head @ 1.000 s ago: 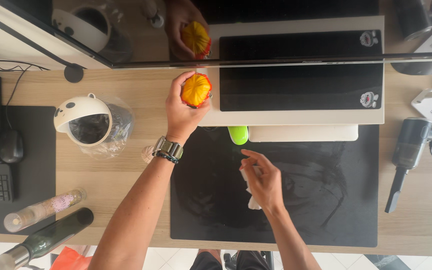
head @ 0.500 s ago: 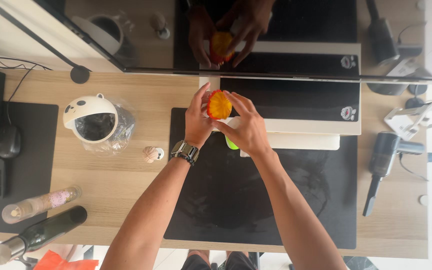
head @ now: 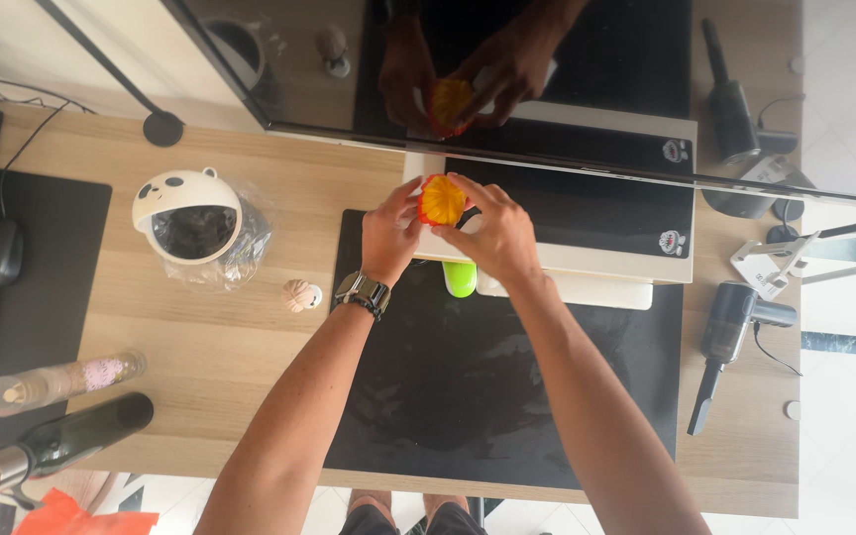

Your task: The person wipes figurines, a portable vacuum cleaner, and electronic devices with a cloth while organizing items on a desk.

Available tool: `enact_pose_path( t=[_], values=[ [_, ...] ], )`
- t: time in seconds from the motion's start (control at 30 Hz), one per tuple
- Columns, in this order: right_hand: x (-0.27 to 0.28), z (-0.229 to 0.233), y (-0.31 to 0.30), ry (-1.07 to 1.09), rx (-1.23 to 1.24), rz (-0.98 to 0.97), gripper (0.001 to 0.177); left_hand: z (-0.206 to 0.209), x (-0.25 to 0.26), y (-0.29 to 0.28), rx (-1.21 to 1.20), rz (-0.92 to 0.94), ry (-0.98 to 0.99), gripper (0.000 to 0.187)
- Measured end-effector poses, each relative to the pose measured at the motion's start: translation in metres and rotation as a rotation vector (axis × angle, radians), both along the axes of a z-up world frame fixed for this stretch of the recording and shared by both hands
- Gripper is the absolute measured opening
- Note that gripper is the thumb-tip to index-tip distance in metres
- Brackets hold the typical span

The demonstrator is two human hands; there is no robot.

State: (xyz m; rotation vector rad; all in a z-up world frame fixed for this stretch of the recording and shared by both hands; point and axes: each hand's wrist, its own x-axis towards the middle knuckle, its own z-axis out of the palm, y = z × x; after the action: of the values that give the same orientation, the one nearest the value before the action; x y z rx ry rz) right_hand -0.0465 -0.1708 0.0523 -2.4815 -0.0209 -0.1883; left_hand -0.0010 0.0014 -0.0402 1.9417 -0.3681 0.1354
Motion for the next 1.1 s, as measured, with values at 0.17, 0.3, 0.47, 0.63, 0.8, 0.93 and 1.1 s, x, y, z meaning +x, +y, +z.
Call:
enact_pose_path(
  t=[0.17,0.3,0.47,0.63,0.8,0.93,1.1],
  values=[
    [0.009,0.009,-0.007,0.112,0.055,0.106,0.079,-0.002,0.006,-0.003,0.030,0.005,-0.037,0.042],
    [0.009,0.019,-0.014,0.210,0.129,0.126,0.091,0.003,0.009,-0.003,0.123,-0.015,-0.074,0.049],
    [0.003,0.011,-0.015,0.140,0.027,0.108,0.088,0.002,0.011,-0.002,0.050,-0.035,-0.071,0.051],
    [0.002,0.001,-0.011,0.114,-0.001,0.048,0.078,-0.002,0.014,-0.002,0.060,-0.041,-0.042,0.049],
    [-0.001,0.001,-0.013,0.155,0.027,0.026,0.088,-0.002,0.013,-0.003,0.004,-0.070,0.007,0.061],
    [-0.006,0.002,-0.016,0.170,0.013,0.003,0.100,-0.002,0.011,-0.001,0.021,-0.047,-0.072,0.064],
    [-0.009,0.006,-0.018,0.216,0.035,-0.040,0.104,0.011,0.007,0.003,0.004,-0.052,-0.032,0.075]
  ],
)
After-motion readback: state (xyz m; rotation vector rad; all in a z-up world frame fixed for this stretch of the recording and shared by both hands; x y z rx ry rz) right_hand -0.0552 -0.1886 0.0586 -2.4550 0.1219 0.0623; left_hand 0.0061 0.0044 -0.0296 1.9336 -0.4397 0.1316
